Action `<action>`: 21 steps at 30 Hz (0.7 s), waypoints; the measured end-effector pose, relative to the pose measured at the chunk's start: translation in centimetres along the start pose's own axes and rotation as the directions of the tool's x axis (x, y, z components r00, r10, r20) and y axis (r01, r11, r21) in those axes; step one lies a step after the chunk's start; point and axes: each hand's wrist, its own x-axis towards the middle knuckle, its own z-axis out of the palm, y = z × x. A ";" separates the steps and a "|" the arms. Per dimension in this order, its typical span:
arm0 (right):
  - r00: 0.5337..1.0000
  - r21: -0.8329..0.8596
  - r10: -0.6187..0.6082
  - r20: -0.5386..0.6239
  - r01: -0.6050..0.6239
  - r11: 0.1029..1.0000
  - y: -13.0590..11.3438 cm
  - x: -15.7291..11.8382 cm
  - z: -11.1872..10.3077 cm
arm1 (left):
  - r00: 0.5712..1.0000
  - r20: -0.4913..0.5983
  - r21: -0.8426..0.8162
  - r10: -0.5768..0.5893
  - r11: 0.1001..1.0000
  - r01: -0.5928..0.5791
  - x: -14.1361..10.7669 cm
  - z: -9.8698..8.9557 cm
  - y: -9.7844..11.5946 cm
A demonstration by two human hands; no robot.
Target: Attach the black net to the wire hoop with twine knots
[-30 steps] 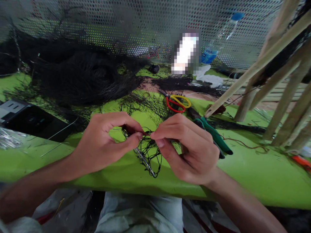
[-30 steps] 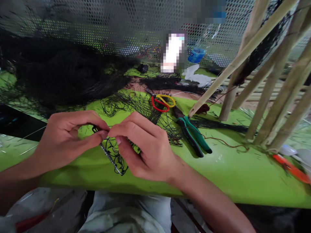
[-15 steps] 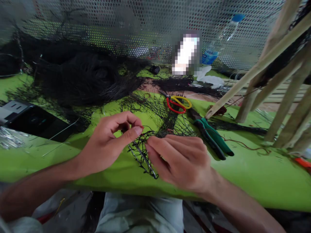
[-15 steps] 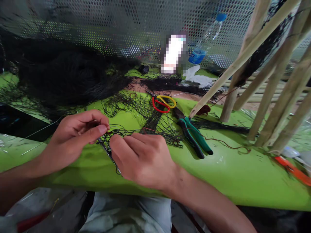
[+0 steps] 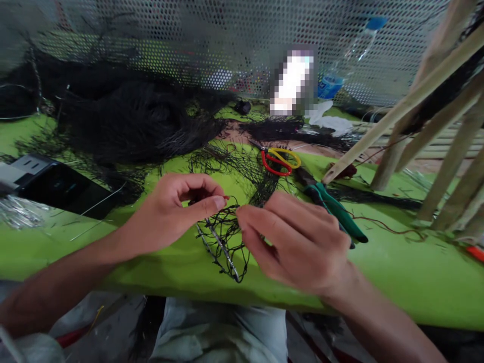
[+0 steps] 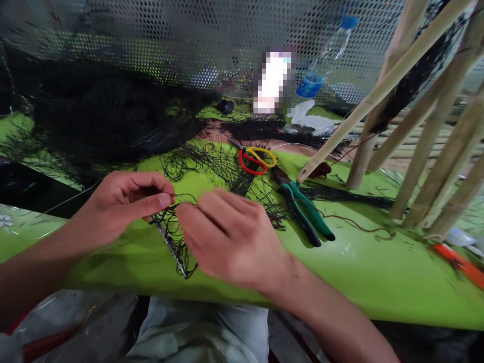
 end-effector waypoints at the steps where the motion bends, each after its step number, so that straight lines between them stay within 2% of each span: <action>1: 0.999 -0.029 0.012 -0.033 -0.013 1.000 0.2 0.3 -0.2 | 0.999 0.024 -0.018 -0.032 0.999 0.033 0.1 -0.2 0.0; 3: 0.994 -0.099 0.027 -0.101 -0.038 0.994 0.4 0.6 -0.5 | 0.994 0.055 -0.052 -0.098 0.994 0.101 0.2 -0.5 -0.1; 5: 0.990 -0.117 0.079 -0.119 -0.093 0.989 0.3 0.6 -0.4 | 0.988 0.058 -0.067 -0.143 0.987 0.147 0.1 -0.5 -0.1; 7: 0.983 -0.036 0.154 -0.104 -0.158 0.987 -0.2 0.4 0.1 | 0.989 0.043 -0.060 -0.144 0.987 0.147 0.0 -0.4 -0.1; 10: 0.959 0.117 0.243 -0.147 -0.227 0.967 -0.8 0.1 1.0 | 0.989 0.041 -0.048 -0.142 0.988 0.144 -0.2 -0.2 0.0; 13: 0.965 0.211 0.185 -0.184 -0.145 0.967 -0.7 0.0 1.5 | 0.984 0.059 -0.066 -0.169 0.983 0.173 -0.2 -0.2 0.1; 15: 0.978 0.275 0.112 -0.176 -0.060 0.959 -0.3 0.1 1.7 | 0.988 0.065 -0.080 -0.140 0.986 0.145 -0.2 -0.2 0.1; 21: 0.999 0.424 0.016 -0.030 -0.002 0.906 0.7 0.2 1.4 | 0.995 0.089 -0.100 -0.047 0.993 0.056 -0.3 -0.1 0.2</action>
